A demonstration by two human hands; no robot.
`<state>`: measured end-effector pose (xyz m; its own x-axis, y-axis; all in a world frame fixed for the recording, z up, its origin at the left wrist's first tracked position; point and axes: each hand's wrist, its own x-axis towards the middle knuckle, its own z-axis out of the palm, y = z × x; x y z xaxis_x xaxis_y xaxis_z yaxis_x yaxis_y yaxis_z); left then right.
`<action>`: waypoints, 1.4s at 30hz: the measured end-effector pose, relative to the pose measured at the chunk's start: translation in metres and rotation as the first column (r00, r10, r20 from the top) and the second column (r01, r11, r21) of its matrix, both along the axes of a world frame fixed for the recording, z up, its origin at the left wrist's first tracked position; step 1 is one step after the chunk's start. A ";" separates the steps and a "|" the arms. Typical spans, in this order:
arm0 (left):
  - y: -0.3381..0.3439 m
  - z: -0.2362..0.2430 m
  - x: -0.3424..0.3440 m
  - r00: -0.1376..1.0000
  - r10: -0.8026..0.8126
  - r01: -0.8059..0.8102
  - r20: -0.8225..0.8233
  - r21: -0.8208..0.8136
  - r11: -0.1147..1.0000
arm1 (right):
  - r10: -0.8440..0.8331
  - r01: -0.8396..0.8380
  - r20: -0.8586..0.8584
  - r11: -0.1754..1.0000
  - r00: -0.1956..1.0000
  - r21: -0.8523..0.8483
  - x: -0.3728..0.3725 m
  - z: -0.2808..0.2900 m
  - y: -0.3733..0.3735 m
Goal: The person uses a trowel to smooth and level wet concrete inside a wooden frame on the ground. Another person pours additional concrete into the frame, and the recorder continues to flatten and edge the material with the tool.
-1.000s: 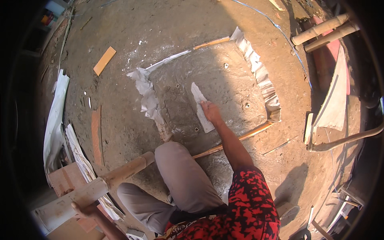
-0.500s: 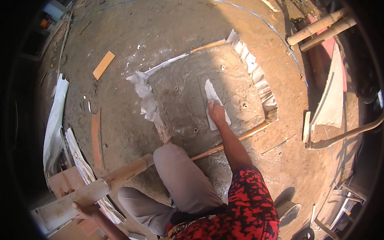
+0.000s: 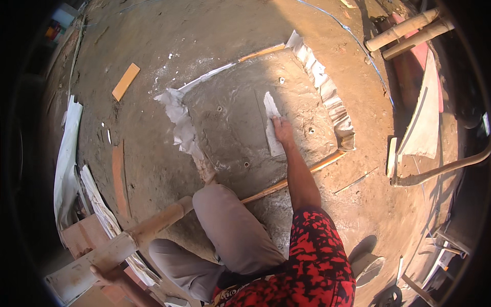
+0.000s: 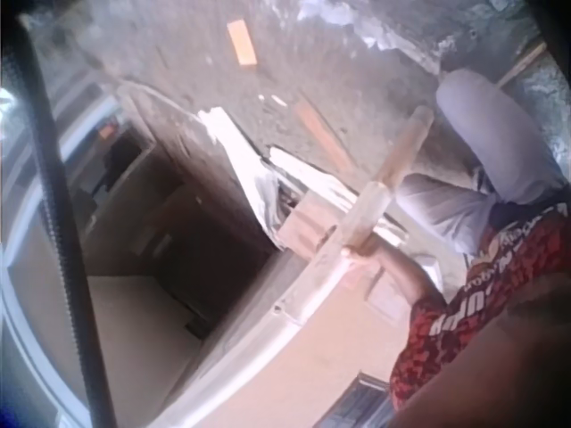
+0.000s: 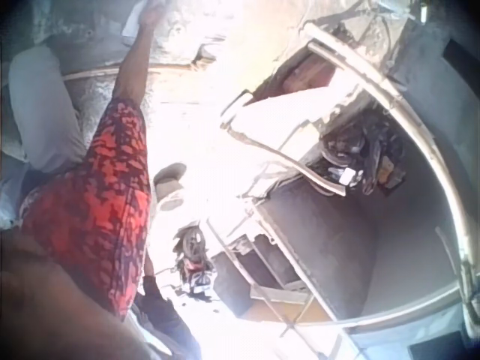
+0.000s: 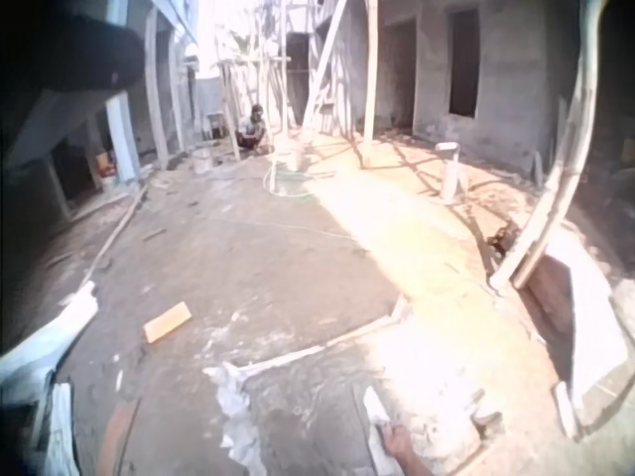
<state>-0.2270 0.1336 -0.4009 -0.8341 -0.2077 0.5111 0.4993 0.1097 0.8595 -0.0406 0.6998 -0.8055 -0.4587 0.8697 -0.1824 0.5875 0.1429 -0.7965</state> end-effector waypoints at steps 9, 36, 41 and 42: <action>-0.030 -0.002 -0.008 0.991 -0.133 0.131 0.025 0.057 0.990 | 0.457 -0.425 0.056 0.860 0.888 -0.281 -0.009 0.044 -0.035; 0.067 0.010 0.033 0.782 0.058 -0.169 -0.621 -0.121 0.978 | 0.470 -0.442 0.370 0.882 0.801 -0.162 0.102 0.070 -0.133; 0.111 -0.063 0.079 0.796 -0.595 0.514 -0.115 -0.392 0.763 | 0.305 -0.308 0.369 0.950 0.878 -0.051 0.174 0.136 -0.151; 0.132 -0.088 0.083 0.704 -0.692 0.710 0.163 -0.193 0.677 | 0.253 -0.246 0.364 0.967 0.897 -0.066 0.176 0.151 -0.152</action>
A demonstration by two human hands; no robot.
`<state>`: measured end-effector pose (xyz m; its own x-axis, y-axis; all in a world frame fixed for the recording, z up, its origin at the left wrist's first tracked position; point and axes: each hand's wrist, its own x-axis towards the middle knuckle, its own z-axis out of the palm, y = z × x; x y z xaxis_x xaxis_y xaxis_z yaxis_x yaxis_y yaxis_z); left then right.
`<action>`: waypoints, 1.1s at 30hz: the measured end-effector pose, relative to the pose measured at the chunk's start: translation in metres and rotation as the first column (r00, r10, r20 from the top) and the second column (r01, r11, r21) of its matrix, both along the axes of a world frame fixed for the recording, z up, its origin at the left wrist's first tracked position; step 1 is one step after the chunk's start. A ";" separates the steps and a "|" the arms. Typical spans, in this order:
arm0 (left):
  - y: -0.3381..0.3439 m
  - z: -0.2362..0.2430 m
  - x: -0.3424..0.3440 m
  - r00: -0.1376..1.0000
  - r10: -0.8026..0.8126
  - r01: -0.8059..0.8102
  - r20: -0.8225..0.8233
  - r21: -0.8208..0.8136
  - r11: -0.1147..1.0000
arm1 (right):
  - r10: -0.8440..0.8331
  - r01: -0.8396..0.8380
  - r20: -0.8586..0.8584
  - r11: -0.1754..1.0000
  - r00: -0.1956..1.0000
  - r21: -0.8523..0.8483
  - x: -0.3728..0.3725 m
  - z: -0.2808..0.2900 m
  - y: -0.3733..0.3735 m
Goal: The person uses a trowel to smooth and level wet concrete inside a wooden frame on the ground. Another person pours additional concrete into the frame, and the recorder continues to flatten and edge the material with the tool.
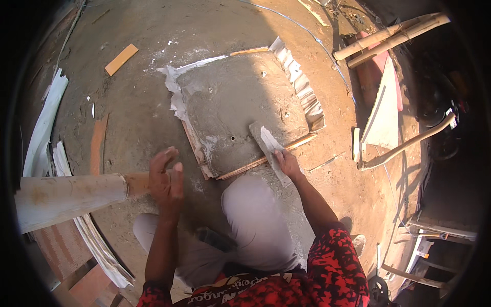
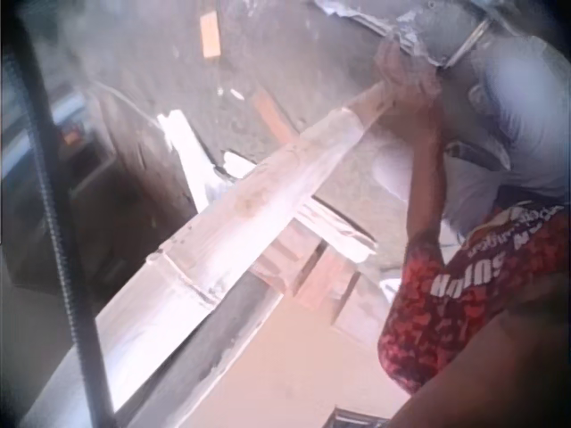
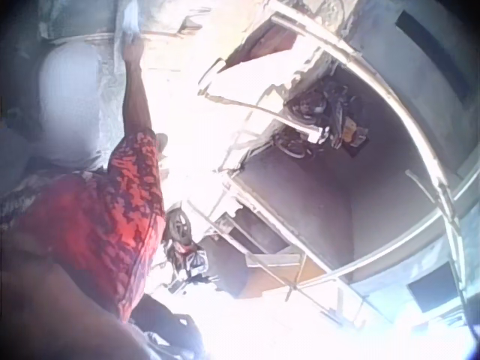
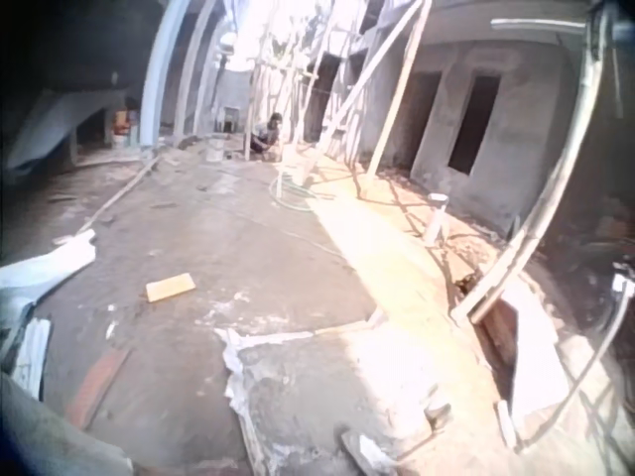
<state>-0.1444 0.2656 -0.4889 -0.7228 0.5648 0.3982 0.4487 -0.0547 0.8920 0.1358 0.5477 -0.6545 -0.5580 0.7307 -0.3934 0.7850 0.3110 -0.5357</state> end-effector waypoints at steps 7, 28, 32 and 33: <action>0.113 -0.179 0.016 0.962 -0.125 0.213 0.241 -0.382 0.899 | 0.077 -0.074 -0.022 0.991 0.997 0.113 -0.033 0.009 0.045; 0.181 -0.267 0.022 0.934 0.103 0.106 0.343 -0.540 0.835 | 0.302 -0.302 0.010 0.952 0.953 0.055 -0.178 -0.111 0.157; 0.183 -0.264 0.020 0.927 0.131 0.097 0.353 -0.560 0.822 | 0.460 -0.458 -0.021 0.886 0.887 0.067 -0.160 -0.104 0.136; 0.181 -0.267 0.017 0.928 0.147 0.083 0.343 -0.572 0.816 | 0.491 -0.488 -0.022 0.869 0.871 0.084 -0.157 -0.100 0.125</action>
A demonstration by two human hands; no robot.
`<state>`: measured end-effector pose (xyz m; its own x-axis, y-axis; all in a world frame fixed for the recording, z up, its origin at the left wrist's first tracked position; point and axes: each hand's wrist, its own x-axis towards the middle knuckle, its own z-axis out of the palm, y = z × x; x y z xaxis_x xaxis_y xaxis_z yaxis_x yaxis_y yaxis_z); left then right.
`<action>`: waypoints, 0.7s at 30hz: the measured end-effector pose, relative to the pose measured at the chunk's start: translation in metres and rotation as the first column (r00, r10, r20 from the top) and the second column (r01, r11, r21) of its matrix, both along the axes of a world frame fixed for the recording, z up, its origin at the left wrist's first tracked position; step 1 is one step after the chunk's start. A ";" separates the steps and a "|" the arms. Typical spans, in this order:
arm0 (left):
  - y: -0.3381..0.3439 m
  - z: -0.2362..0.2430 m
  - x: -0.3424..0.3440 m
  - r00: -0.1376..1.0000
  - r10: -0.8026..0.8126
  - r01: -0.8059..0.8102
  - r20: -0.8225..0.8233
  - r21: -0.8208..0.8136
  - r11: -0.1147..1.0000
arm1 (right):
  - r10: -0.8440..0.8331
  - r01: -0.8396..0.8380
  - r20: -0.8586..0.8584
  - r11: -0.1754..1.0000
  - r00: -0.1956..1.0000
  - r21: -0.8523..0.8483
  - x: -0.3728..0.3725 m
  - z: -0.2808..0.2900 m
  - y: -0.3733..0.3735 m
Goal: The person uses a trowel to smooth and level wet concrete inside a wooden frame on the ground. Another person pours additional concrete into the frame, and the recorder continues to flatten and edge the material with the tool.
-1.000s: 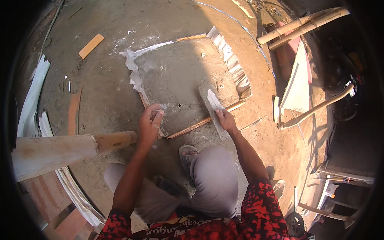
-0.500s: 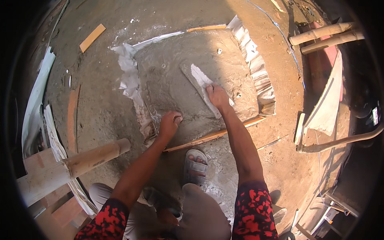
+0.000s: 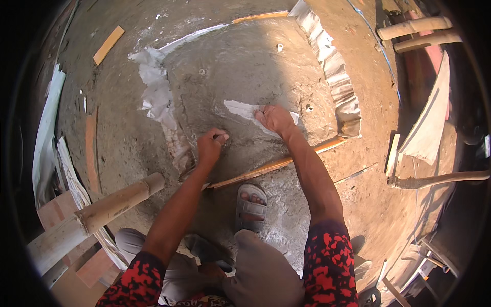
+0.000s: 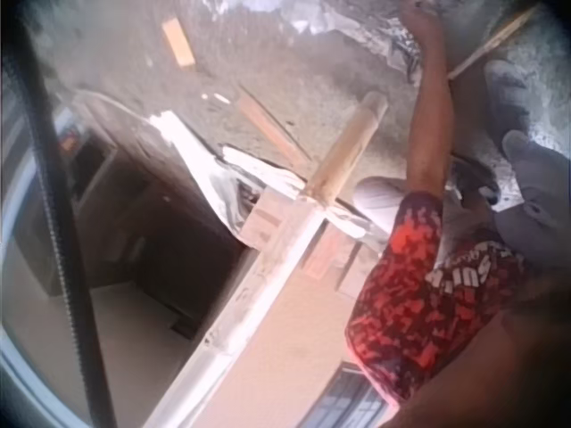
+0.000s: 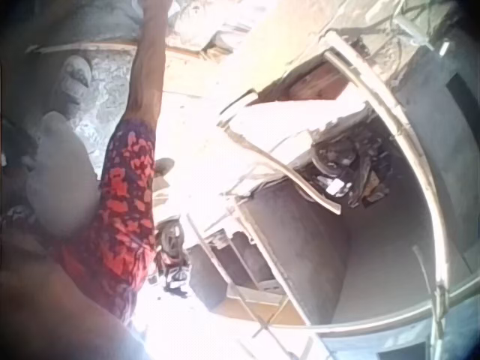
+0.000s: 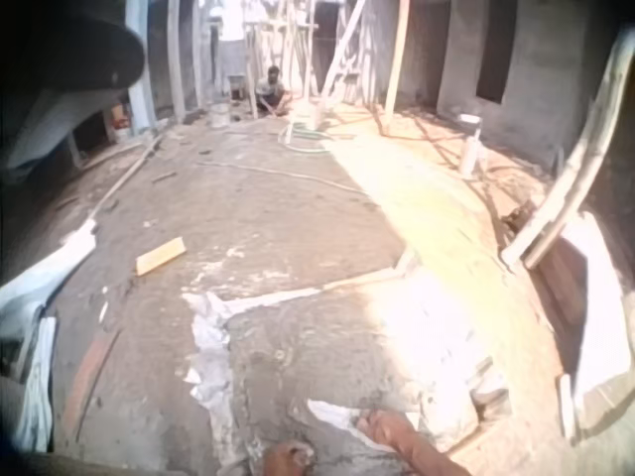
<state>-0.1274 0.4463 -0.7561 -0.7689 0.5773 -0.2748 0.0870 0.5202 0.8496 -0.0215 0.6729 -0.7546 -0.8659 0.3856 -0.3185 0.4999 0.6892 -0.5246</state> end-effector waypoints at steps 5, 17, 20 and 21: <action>0.002 0.001 0.004 1.000 -0.018 0.018 0.022 -0.014 1.000 | 0.042 -0.045 0.127 0.999 0.991 0.023 0.032 0.007 -0.015; 0.002 -0.007 0.000 0.999 0.031 -0.031 0.015 -0.006 1.000 | -0.373 0.377 0.055 0.912 0.926 -0.161 0.062 0.055 -0.024; 0.000 -0.007 -0.002 1.000 0.016 -0.016 -0.011 0.009 1.000 | -0.494 0.491 0.040 0.847 0.868 -0.202 0.030 0.057 -0.046; 0.001 -0.008 -0.002 1.000 0.005 -0.004 -0.027 0.031 1.000 | -0.464 0.459 0.055 0.841 0.884 -0.288 0.024 0.038 -0.054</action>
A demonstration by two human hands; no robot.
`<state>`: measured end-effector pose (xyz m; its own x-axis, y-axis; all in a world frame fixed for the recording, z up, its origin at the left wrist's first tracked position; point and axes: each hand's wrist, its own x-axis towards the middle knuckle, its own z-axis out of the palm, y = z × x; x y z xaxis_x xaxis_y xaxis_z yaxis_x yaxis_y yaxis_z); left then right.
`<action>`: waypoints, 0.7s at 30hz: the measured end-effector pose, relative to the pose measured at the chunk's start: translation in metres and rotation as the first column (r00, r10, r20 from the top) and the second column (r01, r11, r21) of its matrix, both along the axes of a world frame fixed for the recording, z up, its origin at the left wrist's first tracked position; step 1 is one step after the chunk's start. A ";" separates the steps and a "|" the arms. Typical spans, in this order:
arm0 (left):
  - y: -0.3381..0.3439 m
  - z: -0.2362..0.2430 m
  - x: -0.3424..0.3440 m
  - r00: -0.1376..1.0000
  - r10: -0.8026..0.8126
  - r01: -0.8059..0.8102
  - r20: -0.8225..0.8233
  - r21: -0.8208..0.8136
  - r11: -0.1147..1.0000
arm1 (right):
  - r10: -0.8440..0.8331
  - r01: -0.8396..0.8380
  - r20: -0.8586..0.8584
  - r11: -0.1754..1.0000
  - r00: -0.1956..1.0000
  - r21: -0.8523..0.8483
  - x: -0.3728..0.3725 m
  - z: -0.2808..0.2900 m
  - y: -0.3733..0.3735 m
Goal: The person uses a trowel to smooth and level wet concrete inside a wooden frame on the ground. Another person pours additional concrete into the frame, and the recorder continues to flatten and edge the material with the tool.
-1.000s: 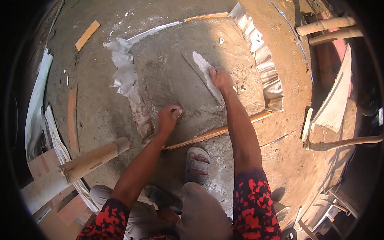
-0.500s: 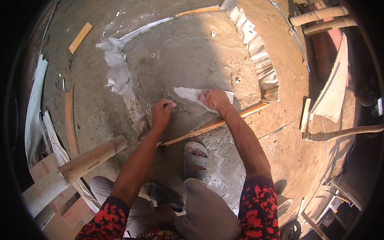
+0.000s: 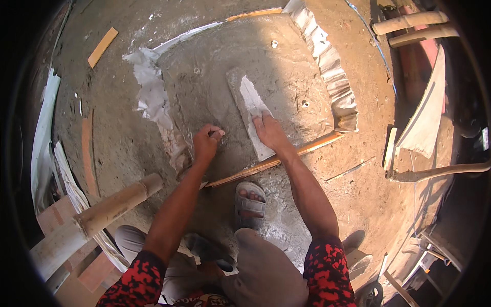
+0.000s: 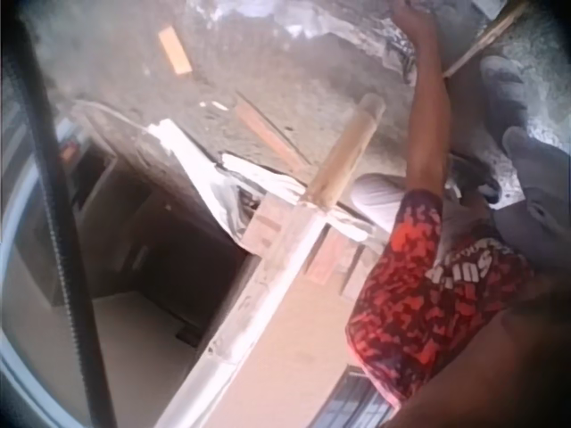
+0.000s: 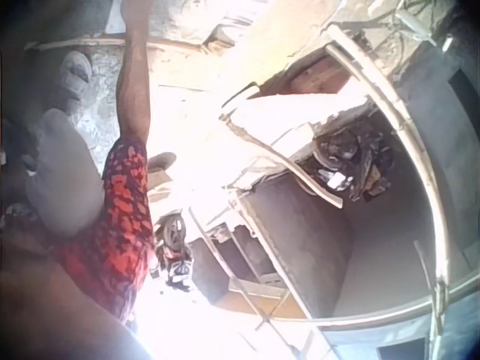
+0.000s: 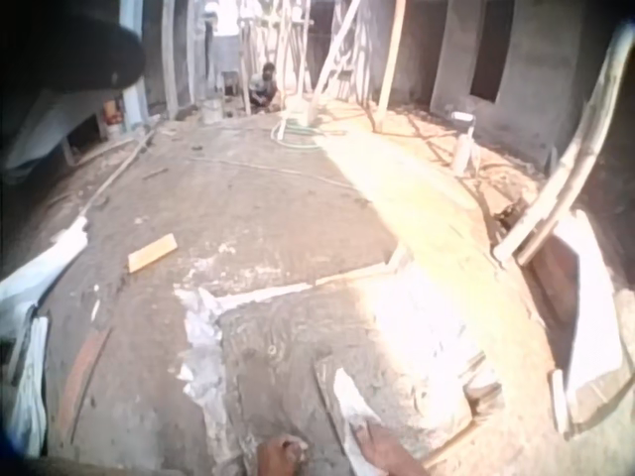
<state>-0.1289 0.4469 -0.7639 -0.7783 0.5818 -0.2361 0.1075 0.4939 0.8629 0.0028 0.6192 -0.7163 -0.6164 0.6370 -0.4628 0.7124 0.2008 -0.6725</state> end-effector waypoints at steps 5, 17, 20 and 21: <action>0.005 0.011 0.004 0.995 0.040 -0.034 0.094 -0.058 0.998 | -0.033 0.018 -0.061 0.974 0.998 -0.227 -0.031 -0.025 -0.045; 0.005 0.003 0.000 0.994 0.034 -0.029 0.105 -0.044 0.999 | -0.308 0.338 -0.140 0.882 0.941 0.329 0.024 -0.070 0.035; 0.003 0.001 -0.001 0.995 0.041 -0.038 0.093 -0.033 0.999 | -0.576 0.527 -0.103 0.795 0.811 -0.301 0.022 -0.064 0.039; 0.002 0.001 -0.001 0.995 0.045 -0.043 0.091 -0.027 0.999 | -0.566 0.497 -0.138 0.797 0.812 -0.344 0.016 -0.063 0.036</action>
<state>-0.1303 0.4492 -0.7632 -0.7775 0.5404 -0.3216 0.0061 0.5179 0.8554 0.0183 0.6555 -0.7790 -0.3258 0.7589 -0.5639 0.4731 -0.3855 -0.7922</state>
